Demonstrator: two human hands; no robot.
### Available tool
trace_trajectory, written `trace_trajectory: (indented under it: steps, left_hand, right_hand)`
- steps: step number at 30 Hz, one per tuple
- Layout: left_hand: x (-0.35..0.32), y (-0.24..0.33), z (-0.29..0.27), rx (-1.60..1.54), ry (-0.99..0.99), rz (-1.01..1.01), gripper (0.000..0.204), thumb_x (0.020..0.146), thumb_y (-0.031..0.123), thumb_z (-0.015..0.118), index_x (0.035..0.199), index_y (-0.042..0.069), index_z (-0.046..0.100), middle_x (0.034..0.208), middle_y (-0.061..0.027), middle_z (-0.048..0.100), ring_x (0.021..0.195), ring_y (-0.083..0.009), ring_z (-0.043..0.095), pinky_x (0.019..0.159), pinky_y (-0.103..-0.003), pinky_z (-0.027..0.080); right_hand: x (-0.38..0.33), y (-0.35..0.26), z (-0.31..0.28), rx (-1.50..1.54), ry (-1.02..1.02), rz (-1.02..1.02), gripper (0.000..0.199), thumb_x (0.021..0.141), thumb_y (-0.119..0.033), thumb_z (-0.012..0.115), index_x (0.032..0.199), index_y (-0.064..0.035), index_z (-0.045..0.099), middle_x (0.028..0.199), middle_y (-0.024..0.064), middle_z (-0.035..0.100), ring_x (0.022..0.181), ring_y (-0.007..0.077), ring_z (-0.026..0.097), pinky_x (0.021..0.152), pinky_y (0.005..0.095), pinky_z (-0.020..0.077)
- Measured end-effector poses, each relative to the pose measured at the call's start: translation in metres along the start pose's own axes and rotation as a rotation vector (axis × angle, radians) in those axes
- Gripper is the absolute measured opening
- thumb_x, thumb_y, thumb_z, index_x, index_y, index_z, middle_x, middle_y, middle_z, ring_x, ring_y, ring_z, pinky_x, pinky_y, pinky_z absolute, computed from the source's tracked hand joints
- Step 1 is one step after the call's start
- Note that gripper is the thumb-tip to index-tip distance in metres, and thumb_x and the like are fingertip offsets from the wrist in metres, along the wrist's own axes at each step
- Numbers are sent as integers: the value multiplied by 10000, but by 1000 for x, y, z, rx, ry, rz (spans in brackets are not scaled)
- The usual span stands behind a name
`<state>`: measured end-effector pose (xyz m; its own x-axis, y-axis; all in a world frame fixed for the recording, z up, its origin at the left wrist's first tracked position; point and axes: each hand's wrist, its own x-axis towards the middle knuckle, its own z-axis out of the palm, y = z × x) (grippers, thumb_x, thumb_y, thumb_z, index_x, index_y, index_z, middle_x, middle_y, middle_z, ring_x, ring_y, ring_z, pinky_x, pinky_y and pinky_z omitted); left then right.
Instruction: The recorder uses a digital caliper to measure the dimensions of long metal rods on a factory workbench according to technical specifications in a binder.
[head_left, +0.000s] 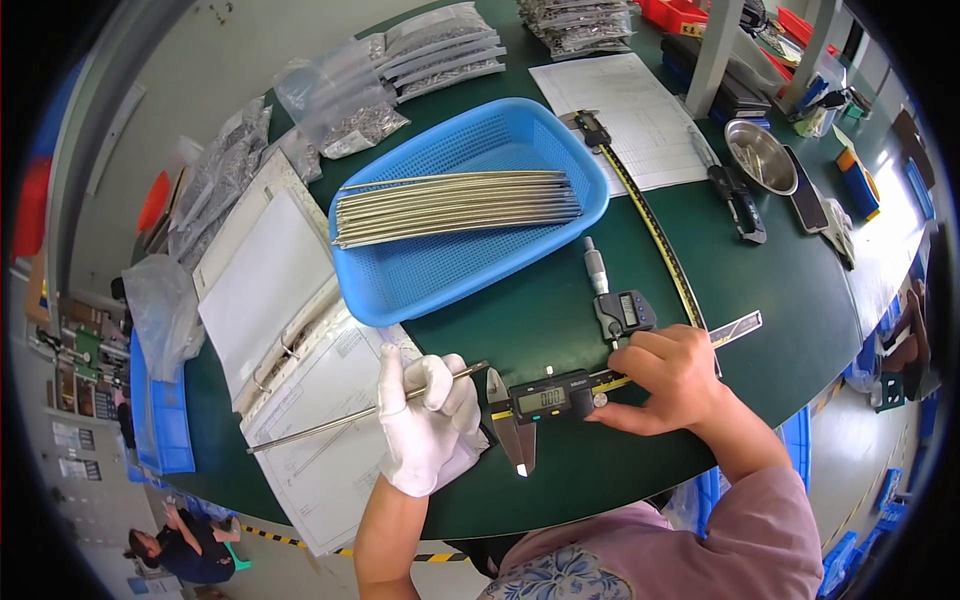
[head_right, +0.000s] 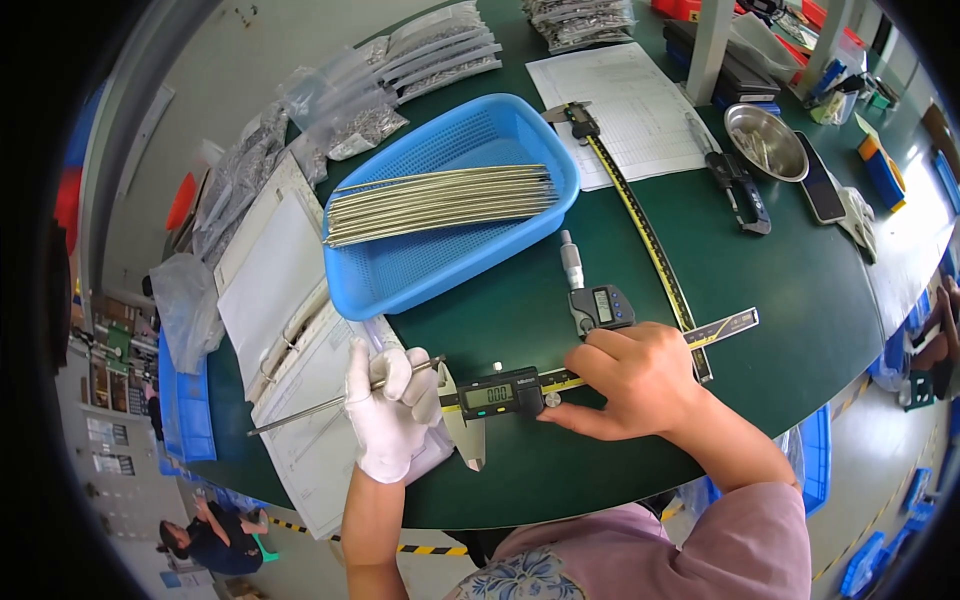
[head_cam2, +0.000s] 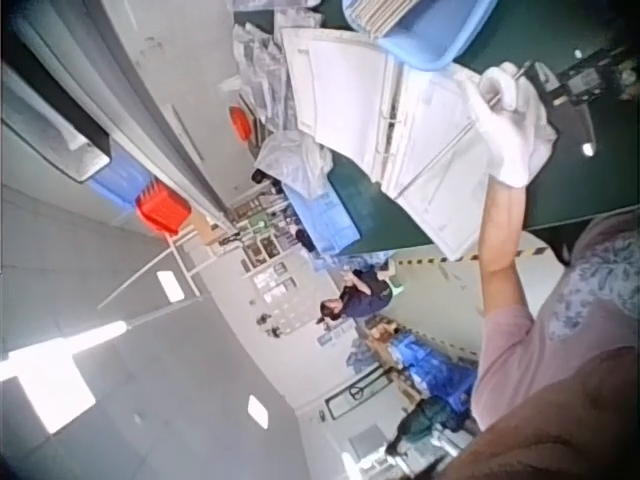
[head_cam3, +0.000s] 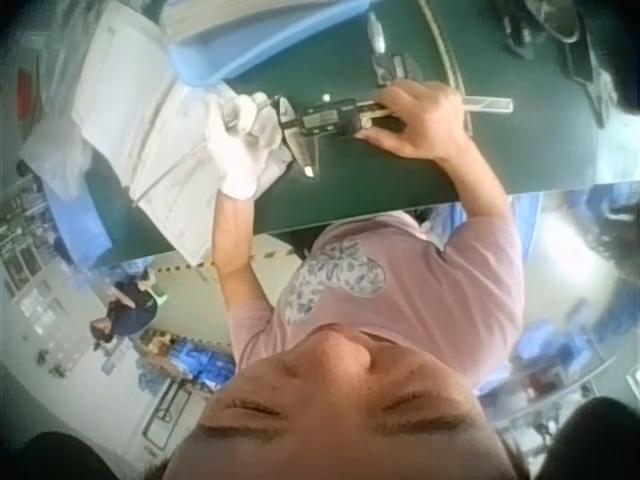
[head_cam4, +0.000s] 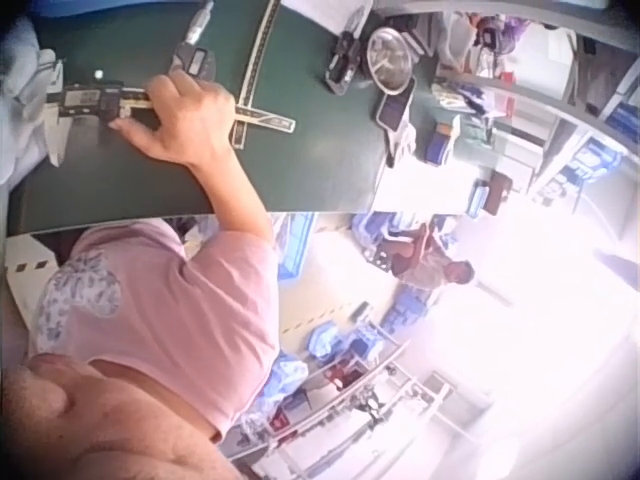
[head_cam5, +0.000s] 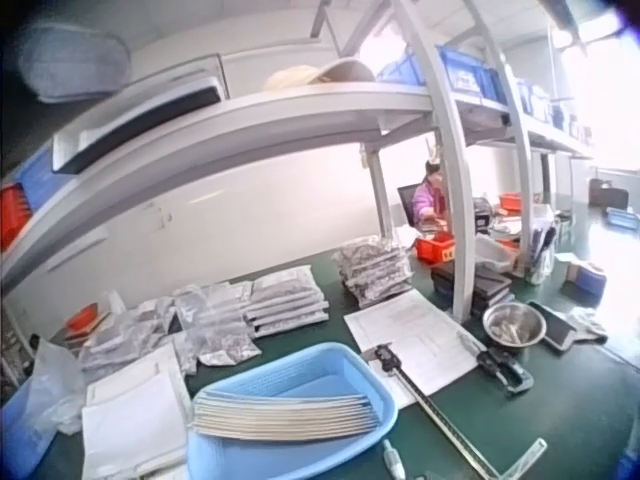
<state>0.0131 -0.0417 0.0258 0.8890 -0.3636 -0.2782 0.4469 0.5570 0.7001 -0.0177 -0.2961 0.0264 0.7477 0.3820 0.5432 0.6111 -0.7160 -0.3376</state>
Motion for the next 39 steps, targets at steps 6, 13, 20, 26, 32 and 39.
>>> trace_trajectory:
  steps: [6, 13, 20, 26, 32, 39]
  left_hand:
    - [-2, -4, 11, 34, 155, 75, 614, 931, 562, 254, 496, 131, 294, 606, -13, 346, 435, -103, 307, 349, -236, 235]
    - [-5, -4, 3, 48, 90, 12, 642, 928, 576, 245, 492, 110, 318, 675, -38, 420, 469, -102, 355, 384, -239, 353]
    - [-7, -3, 3, 20, 99, -40, 643, 925, 581, 251, 480, 120, 304, 730, -42, 451, 470, -103, 357, 392, -241, 372]
    - [-6, -4, 6, 20, 111, -28, 638, 931, 563, 236, 466, 129, 290, 682, -50, 460, 464, -98, 358, 369, -226, 362]
    - [-6, -5, 10, 56, 146, -1, 634, 937, 541, 227, 452, 138, 276, 610, -58, 443, 440, -93, 341, 336, -205, 340]
    - [-8, -2, 3, 7, 61, -6, 640, 935, 559, 233, 470, 125, 295, 586, -12, 354, 442, -114, 396, 384, -209, 386]
  right_hand:
    - [-1, -4, 5, 27, -42, -52, 392, 656, -445, 729, 719, -97, 559, 563, -1, 442, 423, 177, 486, 376, 304, 353]
    - [0, -7, 9, 3, -71, -82, 389, 649, -443, 725, 756, -98, 579, 589, -1, 455, 436, 168, 494, 383, 297, 359]
    - [1, -7, 6, -31, -85, -78, 384, 653, -438, 720, 775, -94, 602, 575, -9, 440, 433, 157, 484, 381, 287, 351]
    - [2, -8, 6, -23, -78, -84, 386, 650, -428, 724, 778, -84, 605, 568, -10, 433, 428, 154, 477, 378, 286, 348]
    - [2, -8, 3, 13, -111, -101, 352, 657, -355, 717, 814, -63, 597, 594, 4, 450, 439, 164, 485, 379, 291, 360]
    - [-1, -8, 7, 37, -115, -108, 352, 657, -335, 710, 845, -58, 601, 612, 12, 466, 441, 176, 493, 380, 292, 373]
